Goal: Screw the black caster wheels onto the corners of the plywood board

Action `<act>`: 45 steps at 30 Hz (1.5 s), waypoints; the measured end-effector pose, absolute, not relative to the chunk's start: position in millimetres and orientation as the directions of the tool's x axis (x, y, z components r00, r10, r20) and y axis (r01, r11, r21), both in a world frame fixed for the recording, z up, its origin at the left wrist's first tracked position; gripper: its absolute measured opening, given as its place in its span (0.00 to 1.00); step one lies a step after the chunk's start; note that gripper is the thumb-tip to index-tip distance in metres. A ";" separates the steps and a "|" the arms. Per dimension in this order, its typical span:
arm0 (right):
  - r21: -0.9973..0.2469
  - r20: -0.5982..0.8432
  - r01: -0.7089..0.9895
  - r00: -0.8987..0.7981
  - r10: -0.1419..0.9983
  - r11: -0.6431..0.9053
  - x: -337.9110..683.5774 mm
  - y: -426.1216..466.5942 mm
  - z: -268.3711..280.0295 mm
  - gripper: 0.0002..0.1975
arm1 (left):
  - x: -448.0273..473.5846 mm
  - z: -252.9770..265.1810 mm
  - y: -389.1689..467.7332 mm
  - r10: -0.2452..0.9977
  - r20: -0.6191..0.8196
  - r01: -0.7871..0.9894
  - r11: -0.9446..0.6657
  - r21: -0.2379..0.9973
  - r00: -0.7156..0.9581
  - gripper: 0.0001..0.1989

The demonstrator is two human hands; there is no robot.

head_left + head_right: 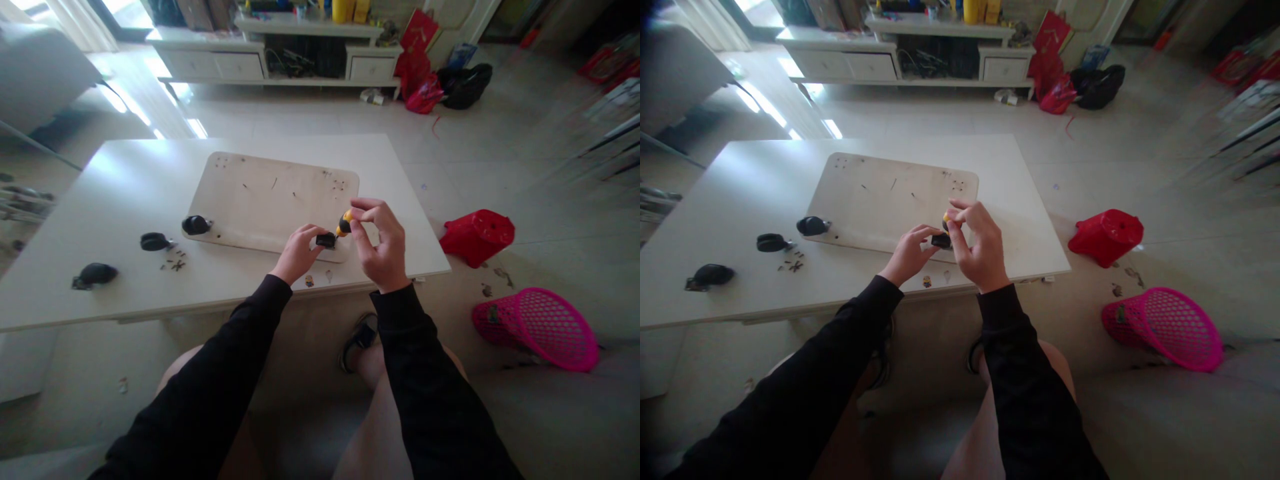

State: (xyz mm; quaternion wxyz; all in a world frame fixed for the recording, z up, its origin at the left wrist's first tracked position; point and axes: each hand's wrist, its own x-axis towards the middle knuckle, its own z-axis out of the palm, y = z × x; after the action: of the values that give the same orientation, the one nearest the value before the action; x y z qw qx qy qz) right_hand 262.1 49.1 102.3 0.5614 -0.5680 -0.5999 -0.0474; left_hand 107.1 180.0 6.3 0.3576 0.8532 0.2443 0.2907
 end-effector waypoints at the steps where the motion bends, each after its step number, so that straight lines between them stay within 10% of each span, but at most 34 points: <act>1: -0.596 0.710 0.718 0.263 0.653 0.359 261.9 48.9 101.4 0.05 | 107.0 6.6 179.8 0.626 0.319 0.210 -0.623 0.754 0.712 0.18; 31: -0.525 0.808 0.792 0.350 0.475 0.310 264.4 52.7 94.8 0.06 | 108.2 10.0 179.1 0.632 0.309 0.233 -0.626 0.744 0.710 0.17; 45: -0.556 0.750 0.749 0.265 0.606 0.360 267.9 50.8 93.0 0.05 | 107.6 7.2 180.6 0.634 0.318 0.227 -0.627 0.745 0.705 0.17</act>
State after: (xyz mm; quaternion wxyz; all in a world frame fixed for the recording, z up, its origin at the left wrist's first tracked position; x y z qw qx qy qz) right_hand 267.9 50.8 93.0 0.5628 -0.5620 -0.6028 -0.0634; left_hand 107.6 180.6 7.2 0.3507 0.8542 0.2519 0.2897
